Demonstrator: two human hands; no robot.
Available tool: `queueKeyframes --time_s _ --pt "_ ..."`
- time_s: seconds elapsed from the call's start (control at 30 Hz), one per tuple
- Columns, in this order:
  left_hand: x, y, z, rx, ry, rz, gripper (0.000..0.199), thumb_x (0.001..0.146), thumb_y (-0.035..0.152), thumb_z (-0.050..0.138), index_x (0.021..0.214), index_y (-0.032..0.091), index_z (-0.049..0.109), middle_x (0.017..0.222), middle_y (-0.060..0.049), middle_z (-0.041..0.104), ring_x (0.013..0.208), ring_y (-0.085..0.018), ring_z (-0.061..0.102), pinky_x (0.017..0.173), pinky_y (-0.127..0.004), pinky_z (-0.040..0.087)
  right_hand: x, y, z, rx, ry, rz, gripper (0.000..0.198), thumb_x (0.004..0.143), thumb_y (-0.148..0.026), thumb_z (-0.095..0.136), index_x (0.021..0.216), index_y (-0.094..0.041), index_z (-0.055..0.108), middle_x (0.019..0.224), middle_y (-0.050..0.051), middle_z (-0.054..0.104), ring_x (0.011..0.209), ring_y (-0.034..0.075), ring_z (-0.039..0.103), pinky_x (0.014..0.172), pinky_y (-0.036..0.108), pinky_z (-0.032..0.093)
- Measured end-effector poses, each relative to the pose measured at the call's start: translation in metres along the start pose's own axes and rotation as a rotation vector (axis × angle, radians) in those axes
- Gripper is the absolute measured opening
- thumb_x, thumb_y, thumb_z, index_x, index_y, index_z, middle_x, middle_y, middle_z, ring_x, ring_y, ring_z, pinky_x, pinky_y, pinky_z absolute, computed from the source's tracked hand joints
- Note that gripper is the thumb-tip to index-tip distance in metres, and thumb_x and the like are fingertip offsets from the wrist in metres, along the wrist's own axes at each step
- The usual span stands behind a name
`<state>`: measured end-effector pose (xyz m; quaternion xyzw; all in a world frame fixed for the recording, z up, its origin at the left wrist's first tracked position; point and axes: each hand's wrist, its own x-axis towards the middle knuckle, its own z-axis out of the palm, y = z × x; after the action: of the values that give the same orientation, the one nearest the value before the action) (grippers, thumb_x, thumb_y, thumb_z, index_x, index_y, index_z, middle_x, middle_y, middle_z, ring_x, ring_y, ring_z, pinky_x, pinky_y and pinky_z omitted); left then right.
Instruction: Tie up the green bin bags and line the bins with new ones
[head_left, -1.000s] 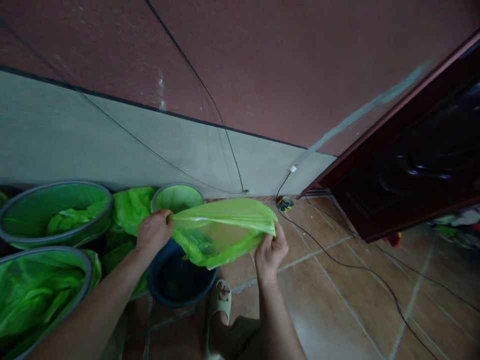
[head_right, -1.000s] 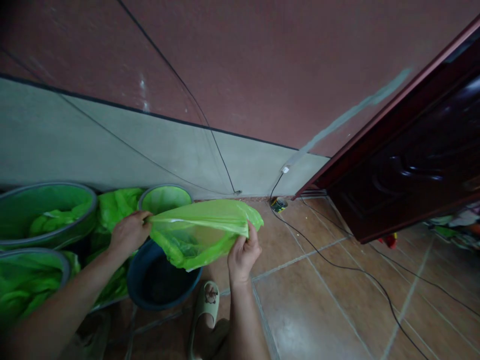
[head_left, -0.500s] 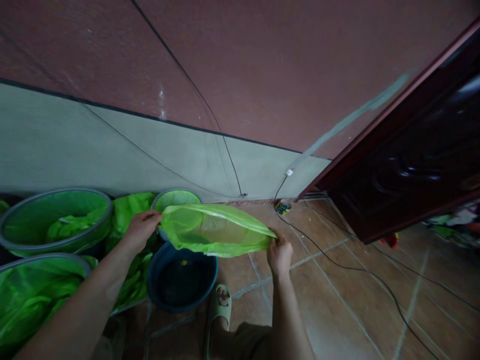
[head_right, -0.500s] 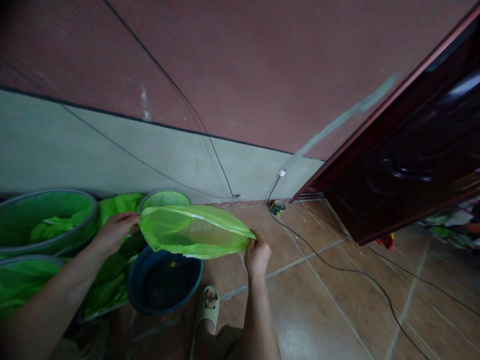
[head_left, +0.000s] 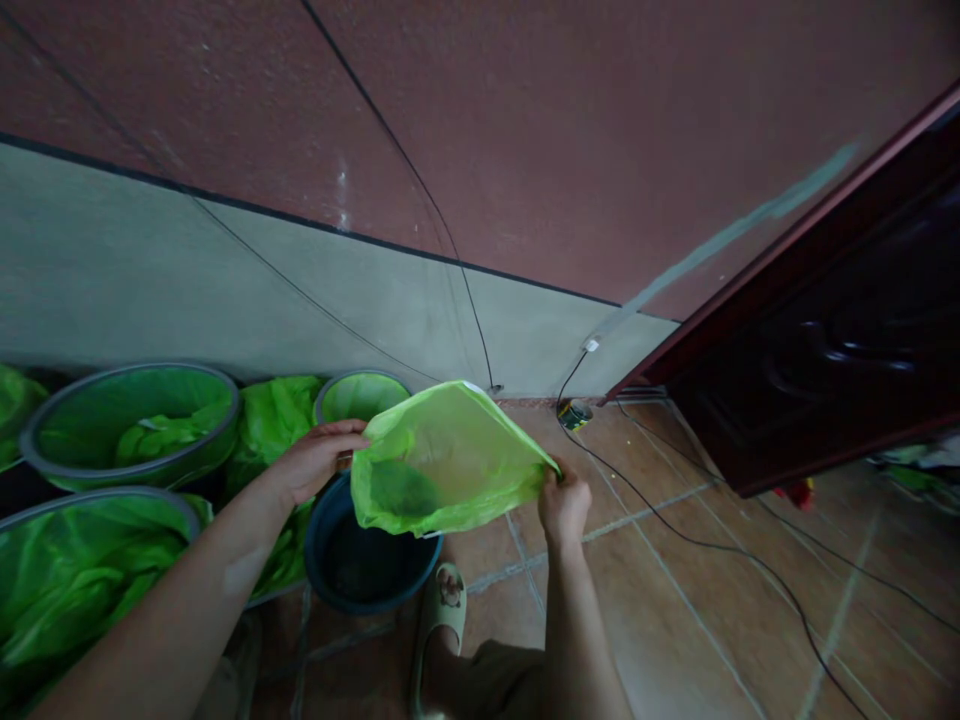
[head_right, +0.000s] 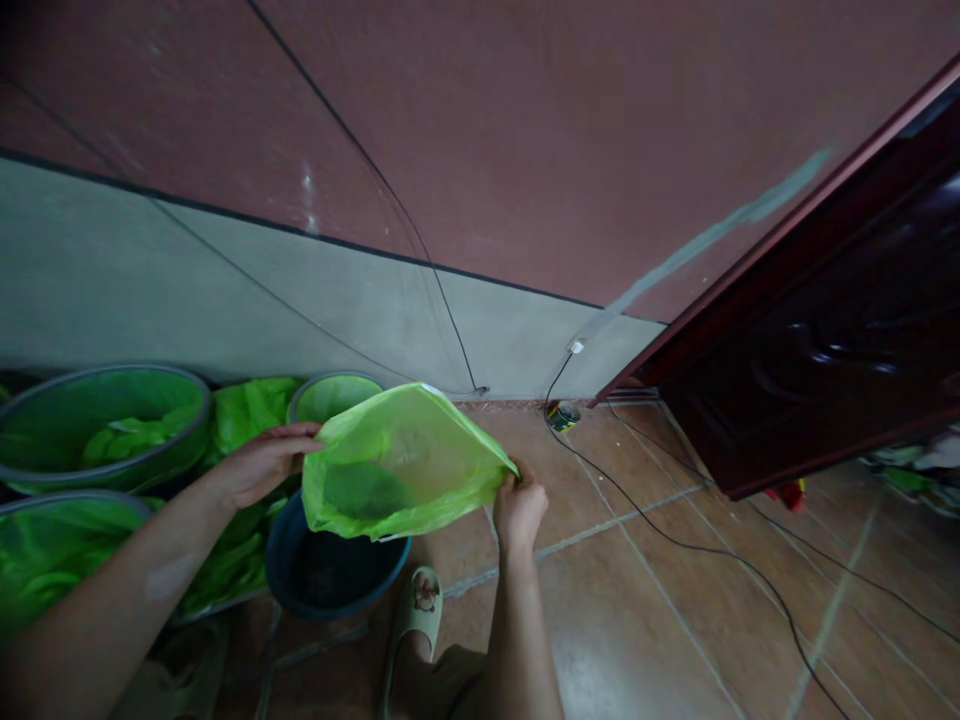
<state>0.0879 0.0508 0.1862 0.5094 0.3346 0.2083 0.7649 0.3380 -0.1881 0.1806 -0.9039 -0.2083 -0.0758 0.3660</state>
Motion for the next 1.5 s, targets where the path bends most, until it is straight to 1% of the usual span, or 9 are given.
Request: queueKeyframes --time_s 0.43,0.63,0.77,0.93,1.13,1.23,1.33,1.43,1.5 --pt "-0.008 0.006 -0.01 -0.025 -0.205 0.0 0.019 0.062 0.028 0.073 0.079 0.021 0.071 0.085 -0.007 0.075 0.08 -0.023 0.07 0.079 -0.037 0.056 0.004 0.004 0.002 0.056 0.044 0.065 0.045 0.08 -0.03 0.045 0.104 -0.011 0.078 0.081 0.014 0.076 0.075 0.026 0.069 0.064 0.028 0.046" --pt "-0.015 0.009 -0.006 0.227 -0.291 0.046 0.022 0.058 0.032 0.073 0.075 0.02 0.069 0.07 -0.004 0.069 0.065 -0.019 0.063 0.061 -0.03 0.051 0.005 0.004 0.003 0.051 0.066 0.076 0.046 0.08 -0.032 0.045 0.105 -0.011 0.078 0.08 0.015 0.076 0.073 0.026 0.07 0.062 0.028 0.047" --pt "-0.003 -0.001 -0.008 0.591 -0.056 0.159 0.016 0.066 0.035 0.062 0.072 0.021 0.065 0.061 0.0 0.062 0.058 -0.017 0.057 0.057 -0.028 0.047 0.005 0.004 0.003 0.031 0.091 0.061 0.046 0.079 -0.03 0.045 0.103 -0.01 0.079 0.081 0.015 0.076 0.075 0.026 0.07 0.064 0.029 0.048" --pt "0.012 -0.011 -0.023 1.141 0.422 0.436 0.022 0.075 0.021 0.046 0.078 0.019 0.068 0.09 -0.008 0.069 0.087 -0.023 0.066 0.085 -0.034 0.051 0.011 0.012 -0.002 0.047 0.117 0.091 0.05 0.071 -0.021 0.044 0.106 -0.011 0.078 0.083 0.015 0.077 0.076 0.026 0.07 0.069 0.03 0.049" --pt "0.007 -0.019 -0.032 1.396 0.568 0.34 0.031 0.083 0.018 0.041 0.096 0.012 0.069 0.105 -0.017 0.067 0.097 -0.03 0.067 0.089 -0.04 0.052 0.012 0.03 0.003 0.141 0.118 0.116 0.055 0.061 -0.018 0.044 0.104 -0.012 0.079 0.094 0.014 0.077 0.082 0.026 0.071 0.072 0.03 0.052" --pt "0.002 -0.015 -0.03 1.372 0.581 0.196 0.03 0.086 0.022 0.044 0.097 0.011 0.07 0.092 -0.015 0.069 0.089 -0.034 0.068 0.083 -0.045 0.052 0.01 0.027 0.006 0.212 0.063 0.155 0.054 0.06 -0.018 0.045 0.101 -0.009 0.079 0.081 0.011 0.077 0.071 0.022 0.07 0.065 0.027 0.052" --pt "-0.002 0.021 -0.026 1.193 0.558 0.139 0.028 0.083 0.024 0.051 0.099 0.013 0.071 0.076 -0.008 0.068 0.08 -0.03 0.067 0.079 -0.044 0.053 0.02 -0.003 -0.019 0.281 0.041 0.101 0.049 0.06 -0.017 0.045 0.095 -0.009 0.079 0.073 0.009 0.075 0.069 0.021 0.07 0.065 0.027 0.053" --pt "-0.013 0.081 -0.025 0.776 0.577 0.301 0.04 0.084 0.027 0.047 0.116 0.015 0.068 0.067 -0.002 0.065 0.068 -0.021 0.064 0.07 -0.037 0.055 0.028 -0.051 -0.074 0.434 0.247 -0.188 0.045 0.063 -0.015 0.045 0.092 -0.013 0.078 0.088 0.01 0.076 0.087 0.023 0.071 0.079 0.033 0.056" --pt "-0.027 0.111 -0.033 0.474 0.692 0.587 0.044 0.084 0.028 0.042 0.12 0.018 0.066 0.079 -0.001 0.068 0.07 -0.017 0.064 0.074 -0.034 0.056 0.015 -0.072 -0.105 0.552 0.487 -0.418 0.044 0.067 -0.015 0.046 0.097 -0.017 0.077 0.108 0.009 0.074 0.103 0.024 0.068 0.089 0.039 0.054"
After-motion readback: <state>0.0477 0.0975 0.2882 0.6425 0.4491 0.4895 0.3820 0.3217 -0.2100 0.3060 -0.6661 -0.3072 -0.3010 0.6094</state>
